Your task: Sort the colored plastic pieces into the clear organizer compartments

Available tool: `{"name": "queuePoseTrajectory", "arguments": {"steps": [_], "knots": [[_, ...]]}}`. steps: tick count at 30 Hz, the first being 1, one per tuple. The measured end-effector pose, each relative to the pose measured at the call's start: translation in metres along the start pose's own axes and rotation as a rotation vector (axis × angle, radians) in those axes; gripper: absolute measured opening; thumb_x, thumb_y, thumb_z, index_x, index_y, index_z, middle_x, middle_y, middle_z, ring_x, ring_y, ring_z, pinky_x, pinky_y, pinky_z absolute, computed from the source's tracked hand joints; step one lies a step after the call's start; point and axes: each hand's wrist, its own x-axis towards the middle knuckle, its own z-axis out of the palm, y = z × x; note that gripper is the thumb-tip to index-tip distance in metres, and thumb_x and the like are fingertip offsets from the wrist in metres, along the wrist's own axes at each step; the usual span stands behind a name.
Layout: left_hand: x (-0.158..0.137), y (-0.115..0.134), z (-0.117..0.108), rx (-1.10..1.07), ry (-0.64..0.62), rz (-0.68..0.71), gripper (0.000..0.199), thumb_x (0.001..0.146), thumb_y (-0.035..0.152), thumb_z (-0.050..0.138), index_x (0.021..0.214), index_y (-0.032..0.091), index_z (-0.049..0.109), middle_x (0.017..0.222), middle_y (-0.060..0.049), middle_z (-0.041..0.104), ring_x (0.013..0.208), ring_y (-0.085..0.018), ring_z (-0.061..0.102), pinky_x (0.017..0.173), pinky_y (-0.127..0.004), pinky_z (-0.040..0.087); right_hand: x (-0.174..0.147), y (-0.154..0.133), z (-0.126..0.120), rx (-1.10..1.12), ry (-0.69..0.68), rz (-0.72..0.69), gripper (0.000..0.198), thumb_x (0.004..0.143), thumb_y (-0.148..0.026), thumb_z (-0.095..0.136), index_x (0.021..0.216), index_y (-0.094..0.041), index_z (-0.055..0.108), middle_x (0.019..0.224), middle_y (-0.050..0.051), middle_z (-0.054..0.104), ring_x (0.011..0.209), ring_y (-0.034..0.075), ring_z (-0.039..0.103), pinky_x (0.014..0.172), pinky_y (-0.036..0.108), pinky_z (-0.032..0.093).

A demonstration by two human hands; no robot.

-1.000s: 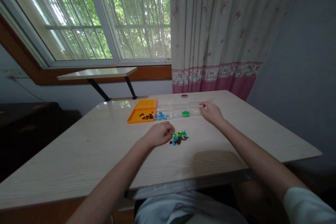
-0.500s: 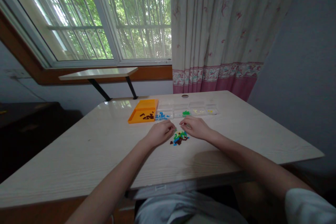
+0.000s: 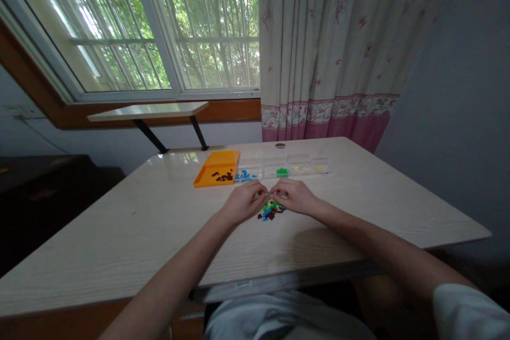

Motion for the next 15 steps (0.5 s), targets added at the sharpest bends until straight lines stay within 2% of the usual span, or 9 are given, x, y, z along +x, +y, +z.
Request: {"name": "queuePoseTrajectory", "arguments": {"steps": [10, 15], "knots": [[0.000, 0.002, -0.001, -0.002, 0.009, -0.004, 0.020, 0.085, 0.026, 0.043, 0.085, 0.016, 0.060, 0.080, -0.004, 0.058, 0.072, -0.012, 0.052, 0.064, -0.022, 0.039, 0.000, 0.002, -0.001, -0.037, 0.016, -0.020, 0.009, 0.079, -0.023, 0.054, 0.084, -0.019, 0.061, 0.079, 0.002, 0.062, 0.074, 0.012, 0.058, 0.066, 0.021, 0.043], [-0.001, -0.001, -0.002, 0.052, -0.028, -0.002, 0.022, 0.085, 0.028, 0.041, 0.087, 0.016, 0.061, 0.083, -0.005, 0.058, 0.075, -0.013, 0.053, 0.067, -0.023, 0.040, 0.003, 0.013, -0.009, -0.055, 0.140, 0.010, 0.012, 0.081, -0.025, 0.052, 0.083, -0.019, 0.062, 0.078, 0.002, 0.062, 0.068, 0.011, 0.056, 0.062, 0.021, 0.041]]}}
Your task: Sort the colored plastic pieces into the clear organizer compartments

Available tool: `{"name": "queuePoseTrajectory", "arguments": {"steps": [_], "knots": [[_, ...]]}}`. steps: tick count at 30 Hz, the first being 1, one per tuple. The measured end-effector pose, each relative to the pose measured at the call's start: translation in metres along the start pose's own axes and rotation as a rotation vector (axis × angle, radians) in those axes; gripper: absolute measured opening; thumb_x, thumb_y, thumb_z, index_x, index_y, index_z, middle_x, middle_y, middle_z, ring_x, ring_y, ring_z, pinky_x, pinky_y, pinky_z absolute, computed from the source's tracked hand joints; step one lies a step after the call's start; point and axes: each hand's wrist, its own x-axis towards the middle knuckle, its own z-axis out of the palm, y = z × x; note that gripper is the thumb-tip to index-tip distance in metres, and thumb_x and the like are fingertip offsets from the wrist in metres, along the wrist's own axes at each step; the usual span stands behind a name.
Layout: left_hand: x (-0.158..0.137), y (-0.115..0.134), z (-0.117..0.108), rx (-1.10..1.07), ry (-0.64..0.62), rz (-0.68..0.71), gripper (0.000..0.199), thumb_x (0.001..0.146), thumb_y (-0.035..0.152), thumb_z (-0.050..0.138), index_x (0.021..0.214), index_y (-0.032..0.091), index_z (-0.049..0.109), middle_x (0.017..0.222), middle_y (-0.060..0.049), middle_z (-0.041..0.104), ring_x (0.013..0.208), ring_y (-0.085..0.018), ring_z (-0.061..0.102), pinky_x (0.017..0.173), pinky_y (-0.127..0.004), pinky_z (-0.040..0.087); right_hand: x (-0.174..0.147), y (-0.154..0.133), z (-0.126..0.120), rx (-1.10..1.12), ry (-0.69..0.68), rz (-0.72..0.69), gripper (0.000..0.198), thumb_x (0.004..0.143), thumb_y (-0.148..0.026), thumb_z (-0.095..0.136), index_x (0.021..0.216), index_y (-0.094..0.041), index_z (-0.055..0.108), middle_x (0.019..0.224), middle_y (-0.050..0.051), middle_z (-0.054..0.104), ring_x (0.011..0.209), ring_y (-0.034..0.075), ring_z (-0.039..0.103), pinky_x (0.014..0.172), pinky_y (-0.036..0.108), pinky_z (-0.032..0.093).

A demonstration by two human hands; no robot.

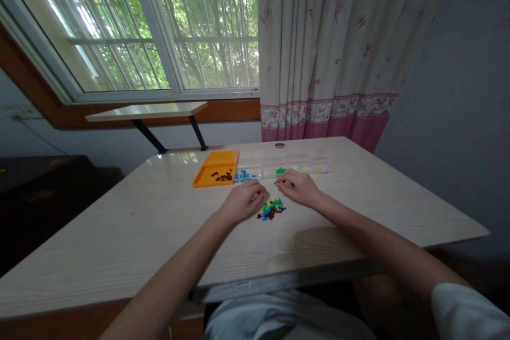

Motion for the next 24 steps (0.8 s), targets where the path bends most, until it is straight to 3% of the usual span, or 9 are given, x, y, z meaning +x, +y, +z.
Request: {"name": "queuePoseTrajectory", "arguments": {"steps": [7, 24], "knots": [[-0.002, -0.001, 0.002, 0.049, -0.163, 0.047, 0.026, 0.085, 0.025, 0.039, 0.088, 0.018, 0.064, 0.086, -0.005, 0.059, 0.076, -0.013, 0.055, 0.070, -0.023, 0.041, 0.005, 0.006, -0.014, 0.011, 0.242, 0.050, 0.015, 0.082, -0.028, 0.051, 0.083, -0.019, 0.063, 0.073, 0.002, 0.061, 0.055, 0.010, 0.047, 0.056, 0.022, 0.039], [-0.004, -0.003, 0.002, 0.086, -0.215, 0.055, 0.030, 0.079, 0.015, 0.041, 0.099, 0.022, 0.063, 0.091, -0.004, 0.057, 0.081, -0.014, 0.056, 0.073, -0.023, 0.043, 0.005, 0.005, -0.016, -0.016, 0.285, 0.022, 0.014, 0.082, -0.028, 0.050, 0.083, -0.019, 0.062, 0.071, 0.002, 0.061, 0.054, 0.010, 0.048, 0.056, 0.023, 0.039]]}}
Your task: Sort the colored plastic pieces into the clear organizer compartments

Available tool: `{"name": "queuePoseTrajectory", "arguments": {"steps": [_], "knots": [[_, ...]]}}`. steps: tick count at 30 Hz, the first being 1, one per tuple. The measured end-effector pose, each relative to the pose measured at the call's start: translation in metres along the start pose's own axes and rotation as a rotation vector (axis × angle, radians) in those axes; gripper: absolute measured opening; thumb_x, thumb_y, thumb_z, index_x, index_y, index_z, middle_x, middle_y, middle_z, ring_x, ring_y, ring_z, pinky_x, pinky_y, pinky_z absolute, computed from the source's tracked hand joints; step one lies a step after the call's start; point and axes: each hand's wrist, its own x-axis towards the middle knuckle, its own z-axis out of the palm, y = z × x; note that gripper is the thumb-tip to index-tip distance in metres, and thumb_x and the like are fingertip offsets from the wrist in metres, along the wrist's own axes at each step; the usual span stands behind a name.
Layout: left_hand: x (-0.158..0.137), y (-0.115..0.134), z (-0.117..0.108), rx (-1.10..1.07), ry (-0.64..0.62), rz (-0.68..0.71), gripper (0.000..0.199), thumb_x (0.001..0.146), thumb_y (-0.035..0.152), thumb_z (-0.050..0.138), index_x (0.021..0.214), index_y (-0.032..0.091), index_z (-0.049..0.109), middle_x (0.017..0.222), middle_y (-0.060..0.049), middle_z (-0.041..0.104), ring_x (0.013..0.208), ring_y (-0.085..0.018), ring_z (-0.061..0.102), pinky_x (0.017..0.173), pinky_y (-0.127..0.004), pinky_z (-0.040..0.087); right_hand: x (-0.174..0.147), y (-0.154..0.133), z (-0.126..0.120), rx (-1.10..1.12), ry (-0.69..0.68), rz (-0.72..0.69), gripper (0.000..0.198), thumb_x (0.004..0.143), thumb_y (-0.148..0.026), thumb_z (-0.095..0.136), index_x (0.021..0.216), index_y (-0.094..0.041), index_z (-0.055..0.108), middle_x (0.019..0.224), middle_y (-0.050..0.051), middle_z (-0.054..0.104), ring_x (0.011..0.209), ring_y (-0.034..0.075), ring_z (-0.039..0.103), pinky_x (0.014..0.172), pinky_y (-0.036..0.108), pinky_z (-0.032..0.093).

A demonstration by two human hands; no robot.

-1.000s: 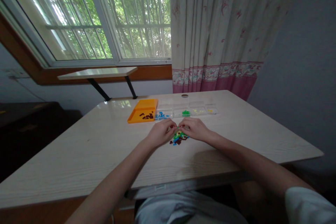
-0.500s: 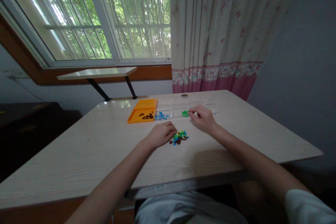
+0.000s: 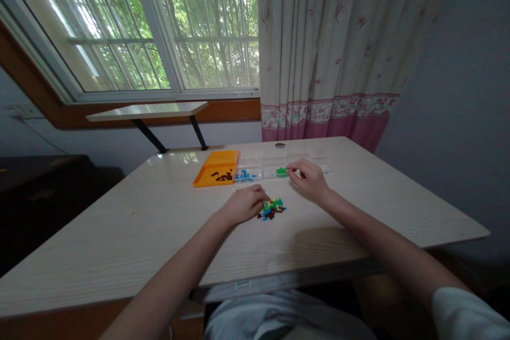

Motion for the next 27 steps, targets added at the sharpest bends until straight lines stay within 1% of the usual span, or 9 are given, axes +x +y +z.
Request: {"name": "queuePoseTrajectory", "arguments": {"steps": [4, 8, 11, 13, 16, 20, 27], "knots": [[-0.001, -0.004, 0.002, 0.028, 0.008, -0.019, 0.028, 0.080, 0.017, 0.041, 0.096, 0.021, 0.063, 0.090, -0.004, 0.057, 0.079, -0.014, 0.056, 0.071, -0.023, 0.043, -0.002, 0.005, 0.002, -0.036, -0.025, 0.039, 0.015, 0.082, -0.027, 0.050, 0.084, -0.018, 0.062, 0.074, 0.003, 0.062, 0.062, 0.011, 0.053, 0.060, 0.023, 0.040], [-0.004, -0.005, 0.001, 0.013, 0.026, -0.012, 0.028, 0.081, 0.018, 0.040, 0.099, 0.022, 0.062, 0.091, -0.004, 0.057, 0.081, -0.014, 0.056, 0.073, -0.023, 0.043, -0.002, 0.019, 0.013, -0.135, -0.086, 0.125, 0.014, 0.081, -0.026, 0.051, 0.084, -0.018, 0.063, 0.079, 0.003, 0.063, 0.069, 0.013, 0.056, 0.063, 0.023, 0.041], [-0.006, -0.004, -0.001, -0.002, 0.015, 0.001, 0.028, 0.082, 0.019, 0.040, 0.101, 0.023, 0.061, 0.092, -0.003, 0.057, 0.082, -0.014, 0.056, 0.073, -0.022, 0.042, 0.000, 0.031, 0.024, -0.224, -0.151, 0.209, 0.014, 0.079, -0.025, 0.052, 0.084, -0.019, 0.064, 0.081, 0.003, 0.063, 0.074, 0.014, 0.057, 0.065, 0.024, 0.041], [-0.005, -0.004, -0.002, 0.000, 0.001, 0.004, 0.027, 0.083, 0.020, 0.040, 0.099, 0.023, 0.062, 0.092, -0.003, 0.057, 0.082, -0.014, 0.056, 0.073, -0.022, 0.042, 0.001, 0.036, 0.029, -0.267, -0.214, 0.257, 0.016, 0.080, -0.025, 0.051, 0.087, -0.020, 0.065, 0.084, 0.003, 0.064, 0.076, 0.015, 0.058, 0.066, 0.024, 0.041], [-0.004, -0.005, 0.000, 0.006, -0.008, -0.002, 0.027, 0.084, 0.023, 0.040, 0.098, 0.022, 0.063, 0.091, -0.003, 0.057, 0.080, -0.013, 0.056, 0.072, -0.022, 0.042, 0.000, 0.038, 0.029, -0.288, -0.283, 0.286, 0.019, 0.080, -0.025, 0.050, 0.092, -0.021, 0.064, 0.088, 0.003, 0.064, 0.079, 0.015, 0.058, 0.067, 0.024, 0.042], [-0.003, -0.005, 0.003, 0.008, -0.002, 0.000, 0.026, 0.085, 0.025, 0.040, 0.097, 0.022, 0.063, 0.091, -0.003, 0.057, 0.081, -0.013, 0.056, 0.072, -0.022, 0.042, -0.008, 0.028, 0.024, -0.221, -0.314, 0.245, 0.017, 0.081, -0.024, 0.048, 0.088, -0.021, 0.064, 0.087, 0.002, 0.064, 0.080, 0.015, 0.057, 0.069, 0.024, 0.042], [0.000, -0.003, 0.004, -0.030, 0.006, -0.015, 0.025, 0.085, 0.026, 0.041, 0.091, 0.020, 0.064, 0.090, -0.004, 0.059, 0.080, -0.013, 0.056, 0.071, -0.021, 0.042, -0.016, 0.001, 0.027, -0.080, -0.425, 0.079, 0.015, 0.082, -0.023, 0.048, 0.085, -0.019, 0.063, 0.082, 0.003, 0.063, 0.076, 0.013, 0.057, 0.068, 0.022, 0.040]]}}
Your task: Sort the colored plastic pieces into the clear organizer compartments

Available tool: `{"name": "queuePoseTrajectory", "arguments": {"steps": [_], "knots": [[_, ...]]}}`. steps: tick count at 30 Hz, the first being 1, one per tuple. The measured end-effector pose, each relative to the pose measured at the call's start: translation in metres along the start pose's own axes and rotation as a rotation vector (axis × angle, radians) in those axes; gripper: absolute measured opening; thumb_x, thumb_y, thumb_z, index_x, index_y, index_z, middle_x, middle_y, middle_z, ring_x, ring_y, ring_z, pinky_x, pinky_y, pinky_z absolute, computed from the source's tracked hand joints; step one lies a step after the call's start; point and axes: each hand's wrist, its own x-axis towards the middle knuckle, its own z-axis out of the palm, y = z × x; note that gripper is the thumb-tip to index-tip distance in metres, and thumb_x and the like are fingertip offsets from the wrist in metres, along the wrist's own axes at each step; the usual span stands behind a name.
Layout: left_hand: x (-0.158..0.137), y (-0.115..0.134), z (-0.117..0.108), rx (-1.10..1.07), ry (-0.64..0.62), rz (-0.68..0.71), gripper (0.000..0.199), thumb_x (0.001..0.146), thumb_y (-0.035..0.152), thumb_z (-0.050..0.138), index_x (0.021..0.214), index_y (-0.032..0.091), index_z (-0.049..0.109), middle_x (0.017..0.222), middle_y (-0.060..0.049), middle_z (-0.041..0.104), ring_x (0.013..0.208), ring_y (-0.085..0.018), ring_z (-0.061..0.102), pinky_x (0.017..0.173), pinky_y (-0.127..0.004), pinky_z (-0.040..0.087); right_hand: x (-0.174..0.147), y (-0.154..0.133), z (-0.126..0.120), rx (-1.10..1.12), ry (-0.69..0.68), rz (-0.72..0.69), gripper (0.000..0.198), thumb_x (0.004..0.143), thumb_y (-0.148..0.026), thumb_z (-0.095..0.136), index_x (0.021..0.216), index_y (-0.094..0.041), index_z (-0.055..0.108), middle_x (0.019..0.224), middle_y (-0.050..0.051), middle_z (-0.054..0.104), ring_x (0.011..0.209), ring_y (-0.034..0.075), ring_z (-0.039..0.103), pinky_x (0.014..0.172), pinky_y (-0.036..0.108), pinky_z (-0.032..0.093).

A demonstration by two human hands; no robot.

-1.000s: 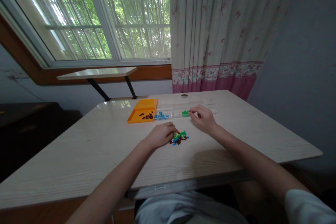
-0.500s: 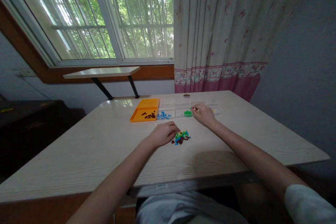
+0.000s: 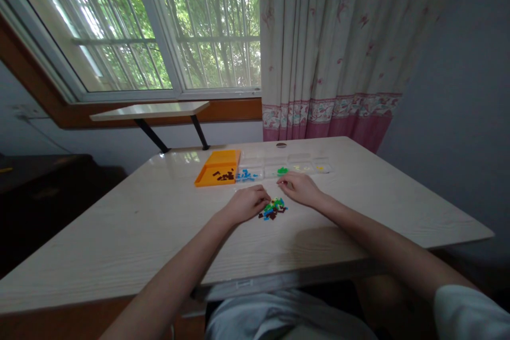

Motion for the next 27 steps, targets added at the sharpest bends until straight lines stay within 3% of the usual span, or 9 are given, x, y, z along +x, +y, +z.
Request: {"name": "queuePoseTrajectory", "arguments": {"steps": [5, 12, 18, 27], "knots": [[0.003, -0.001, 0.003, -0.045, 0.046, -0.012, 0.022, 0.084, 0.026, 0.042, 0.084, 0.017, 0.062, 0.084, -0.004, 0.059, 0.076, -0.013, 0.055, 0.069, -0.022, 0.041, -0.002, -0.010, 0.004, 0.011, -0.059, -0.066, 0.014, 0.081, -0.021, 0.050, 0.086, -0.019, 0.063, 0.079, 0.002, 0.063, 0.074, 0.012, 0.057, 0.065, 0.021, 0.040], [0.004, 0.003, 0.000, -0.156, 0.235, -0.042, 0.020, 0.084, 0.027, 0.045, 0.086, 0.016, 0.061, 0.081, -0.005, 0.058, 0.076, -0.014, 0.053, 0.068, -0.023, 0.040, -0.004, -0.017, 0.004, 0.059, -0.086, -0.053, 0.015, 0.080, -0.029, 0.054, 0.085, -0.019, 0.064, 0.077, 0.001, 0.065, 0.072, 0.012, 0.058, 0.063, 0.020, 0.039], [0.006, 0.004, 0.001, -0.171, 0.273, -0.028, 0.018, 0.083, 0.026, 0.046, 0.084, 0.016, 0.061, 0.080, -0.005, 0.058, 0.075, -0.014, 0.053, 0.066, -0.023, 0.040, -0.003, -0.023, 0.003, 0.076, -0.075, -0.011, 0.017, 0.079, -0.031, 0.055, 0.083, -0.019, 0.066, 0.076, 0.002, 0.065, 0.071, 0.012, 0.058, 0.063, 0.020, 0.039], [0.005, 0.004, 0.001, -0.181, 0.282, -0.025, 0.016, 0.081, 0.025, 0.048, 0.082, 0.015, 0.061, 0.076, -0.004, 0.057, 0.072, -0.013, 0.052, 0.062, -0.023, 0.039, -0.004, -0.023, 0.001, 0.094, -0.044, -0.075, 0.014, 0.079, -0.027, 0.054, 0.084, -0.019, 0.064, 0.078, 0.002, 0.064, 0.072, 0.012, 0.058, 0.064, 0.020, 0.040]]}}
